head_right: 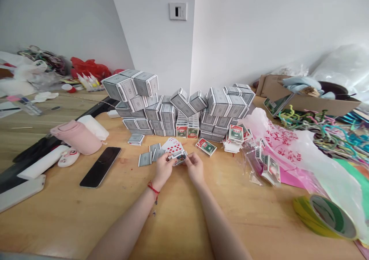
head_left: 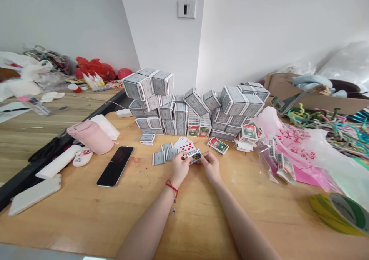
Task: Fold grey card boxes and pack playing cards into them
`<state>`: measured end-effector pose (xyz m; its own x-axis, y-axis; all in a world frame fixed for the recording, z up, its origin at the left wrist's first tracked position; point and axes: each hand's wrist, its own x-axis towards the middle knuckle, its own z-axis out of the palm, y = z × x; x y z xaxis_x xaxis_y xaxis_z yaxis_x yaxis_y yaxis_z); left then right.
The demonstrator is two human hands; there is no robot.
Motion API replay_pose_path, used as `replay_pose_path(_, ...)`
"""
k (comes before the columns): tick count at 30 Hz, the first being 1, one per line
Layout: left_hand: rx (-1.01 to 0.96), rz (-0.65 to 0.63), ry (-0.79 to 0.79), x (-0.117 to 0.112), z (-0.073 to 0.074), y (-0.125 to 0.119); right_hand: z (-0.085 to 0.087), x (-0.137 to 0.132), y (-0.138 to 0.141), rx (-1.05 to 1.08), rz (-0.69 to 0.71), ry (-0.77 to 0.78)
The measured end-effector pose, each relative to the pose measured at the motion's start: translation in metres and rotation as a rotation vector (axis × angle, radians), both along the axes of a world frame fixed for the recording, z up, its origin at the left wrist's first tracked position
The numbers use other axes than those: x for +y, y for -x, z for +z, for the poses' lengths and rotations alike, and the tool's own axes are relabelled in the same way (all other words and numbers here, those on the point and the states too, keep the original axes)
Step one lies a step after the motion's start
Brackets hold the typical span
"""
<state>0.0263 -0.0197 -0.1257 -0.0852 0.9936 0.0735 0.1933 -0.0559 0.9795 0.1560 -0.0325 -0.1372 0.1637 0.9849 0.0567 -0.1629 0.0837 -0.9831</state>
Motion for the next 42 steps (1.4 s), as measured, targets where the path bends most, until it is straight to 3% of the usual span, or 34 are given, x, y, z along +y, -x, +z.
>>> replay_pose_path(5, 0.029, -0.101, -0.001, -0.001, 0.002, 0.001, 0.004, -0.001, -0.006, -0.092, 0.040, -0.002)
replay_pose_path(11, 0.023, -0.221, -0.071, -0.007, 0.007, -0.005, -0.002, 0.000, -0.008, 0.004, -0.040, 0.059)
replay_pose_path(18, 0.086, -0.074, -0.139, -0.006, 0.004, -0.002, -0.007, -0.002, -0.002, -0.078, 0.025, 0.051)
replay_pose_path(25, 0.140, -0.129, -0.163, -0.006, 0.005, 0.001, 0.004, -0.008, 0.005, -0.087, 0.114, 0.000)
replay_pose_path(30, -0.071, -0.062, -0.118, -0.011, 0.008, -0.006, 0.001, -0.007, 0.006, -0.095, -0.022, 0.038)
replay_pose_path(33, -0.198, -0.097, -0.073, -0.012, 0.008, -0.008, 0.002, -0.007, 0.006, -0.069, -0.064, 0.039)
replay_pose_path(36, -0.182, -0.141, -0.055, -0.010, 0.003, -0.007, 0.004, -0.008, 0.007, 0.033, 0.021, 0.066)
replay_pose_path(39, -0.105, -0.098, -0.097, -0.007, -0.002, -0.005, 0.008, -0.009, 0.008, 0.094, 0.133, 0.096)
replay_pose_path(42, -0.074, -0.107, -0.118, -0.006, -0.001, -0.005, 0.011, -0.011, 0.010, 0.085, 0.145, 0.100)
